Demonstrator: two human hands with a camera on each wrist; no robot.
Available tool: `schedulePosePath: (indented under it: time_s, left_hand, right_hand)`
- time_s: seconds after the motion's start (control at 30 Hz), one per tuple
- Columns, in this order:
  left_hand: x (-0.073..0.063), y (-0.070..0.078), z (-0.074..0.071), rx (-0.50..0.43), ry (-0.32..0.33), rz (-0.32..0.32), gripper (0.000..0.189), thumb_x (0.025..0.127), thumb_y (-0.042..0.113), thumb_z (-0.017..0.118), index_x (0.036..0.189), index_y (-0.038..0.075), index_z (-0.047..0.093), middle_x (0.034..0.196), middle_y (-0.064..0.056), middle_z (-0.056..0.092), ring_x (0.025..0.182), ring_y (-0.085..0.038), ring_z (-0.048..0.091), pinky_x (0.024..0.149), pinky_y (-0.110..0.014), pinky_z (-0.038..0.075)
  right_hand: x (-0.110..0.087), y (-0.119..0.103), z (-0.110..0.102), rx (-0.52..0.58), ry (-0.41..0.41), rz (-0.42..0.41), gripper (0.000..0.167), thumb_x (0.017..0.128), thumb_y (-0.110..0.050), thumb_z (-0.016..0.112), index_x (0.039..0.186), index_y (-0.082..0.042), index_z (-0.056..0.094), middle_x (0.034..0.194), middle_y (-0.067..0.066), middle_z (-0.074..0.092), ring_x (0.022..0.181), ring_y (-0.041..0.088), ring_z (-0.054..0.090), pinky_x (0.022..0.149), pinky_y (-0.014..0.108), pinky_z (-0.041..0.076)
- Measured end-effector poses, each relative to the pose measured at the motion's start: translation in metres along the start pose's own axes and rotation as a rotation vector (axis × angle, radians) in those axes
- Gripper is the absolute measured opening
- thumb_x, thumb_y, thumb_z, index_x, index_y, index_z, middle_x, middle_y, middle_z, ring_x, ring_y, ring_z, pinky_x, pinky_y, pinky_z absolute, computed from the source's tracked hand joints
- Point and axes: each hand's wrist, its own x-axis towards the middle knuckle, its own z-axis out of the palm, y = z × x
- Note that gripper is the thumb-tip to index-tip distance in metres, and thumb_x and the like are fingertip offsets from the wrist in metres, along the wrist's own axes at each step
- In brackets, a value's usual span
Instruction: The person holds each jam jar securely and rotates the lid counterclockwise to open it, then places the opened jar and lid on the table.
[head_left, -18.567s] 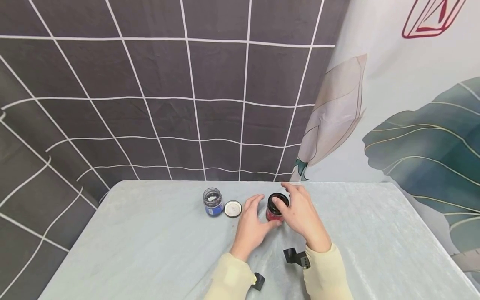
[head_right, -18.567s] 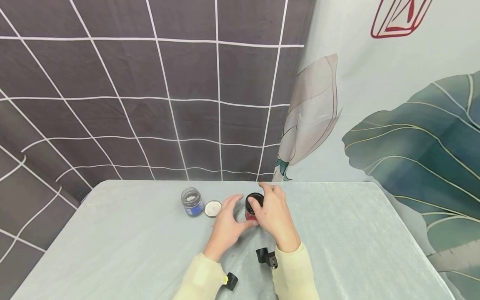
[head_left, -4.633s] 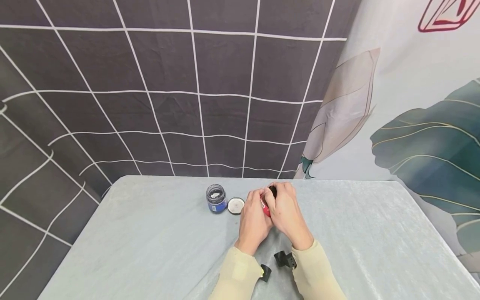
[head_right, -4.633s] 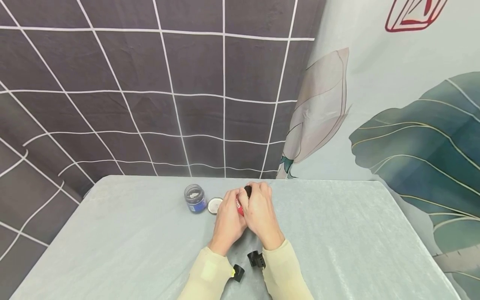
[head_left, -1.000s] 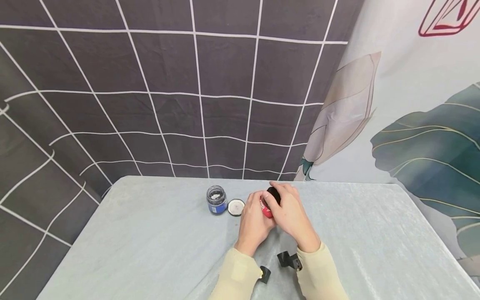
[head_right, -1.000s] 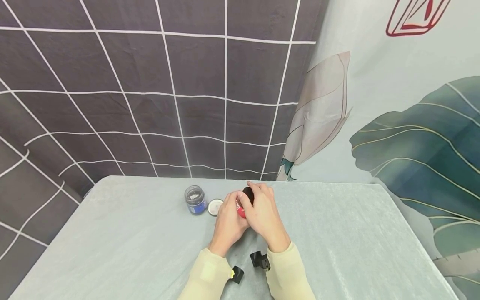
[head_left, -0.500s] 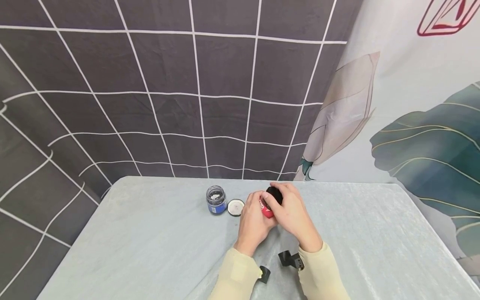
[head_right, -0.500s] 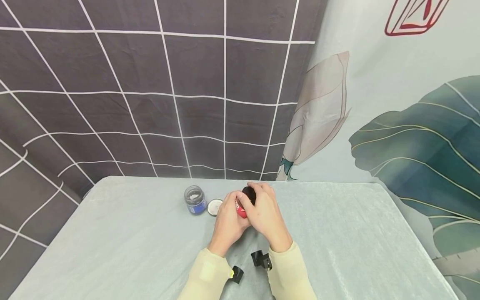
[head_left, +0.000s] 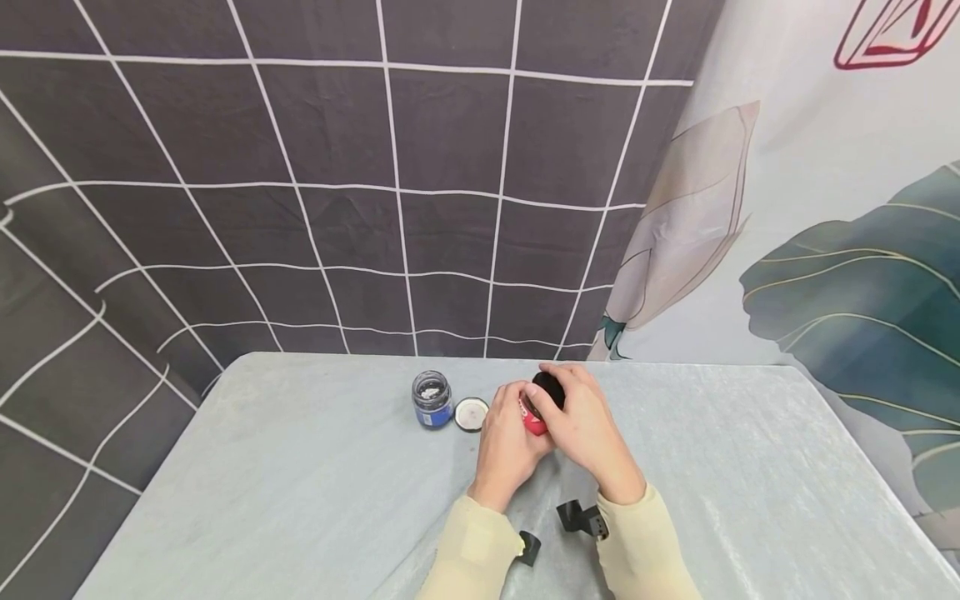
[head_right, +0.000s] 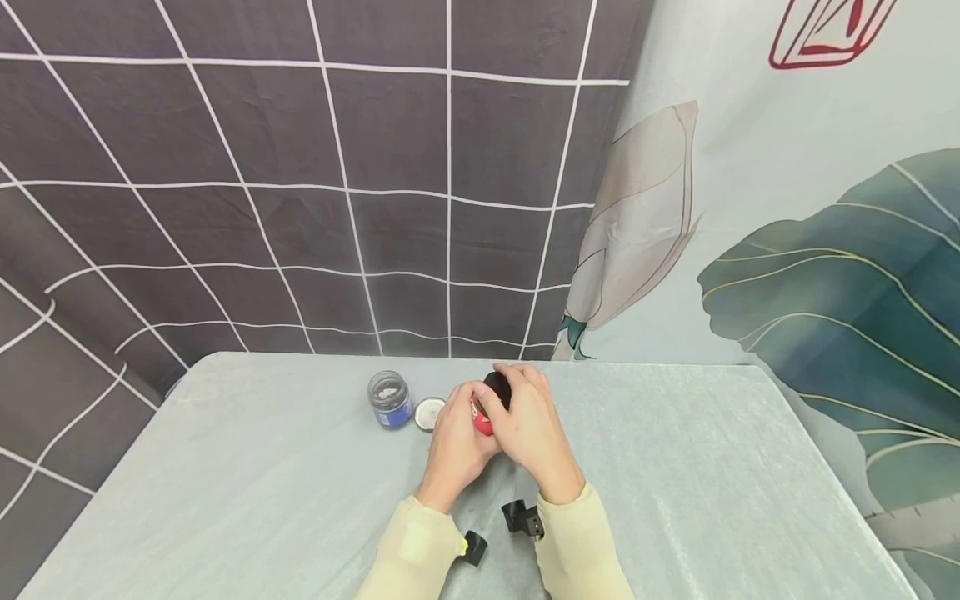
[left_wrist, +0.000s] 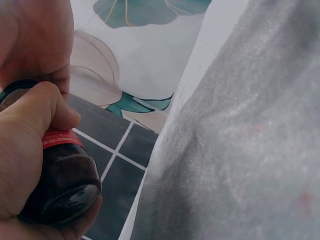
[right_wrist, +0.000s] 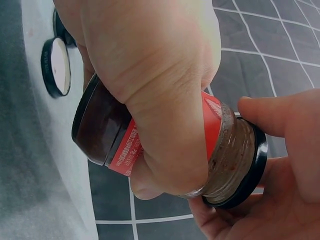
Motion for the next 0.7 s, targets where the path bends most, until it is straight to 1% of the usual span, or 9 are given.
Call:
schedulePosePath:
  time_s: [0.33,0.7]
  left_hand:
    - [0.0007,0.0011,-0.0012,-0.005,-0.012,-0.006,0.059,0.071,0.025,0.085,0.120,0.006,0.059,0.114,-0.009,0.062,0.102,-0.025,0.064,0.091,-0.041,0.052]
    - [0.0002,-0.0004,-0.0014,-0.014,-0.002,0.006,0.061,0.070,0.023,0.085,0.121,0.005,0.059,0.114,-0.009,0.062,0.102,-0.026,0.064,0.092,-0.042,0.051]
  right_hand:
    - [0.0010,-0.0001,-0.0006,0.009,-0.009,0.004,0.044,0.097,-0.026,0.064,0.128,0.005,0.062,0.126,0.021,0.060,0.122,0.037,0.051,0.101,0.053,0.043]
    - [0.0007,0.0008,0.0013,0.007,0.003,-0.007,0.042,0.097,-0.025,0.064,0.128,0.005,0.063,0.125,0.021,0.060,0.122,0.038,0.051,0.101,0.053,0.042]
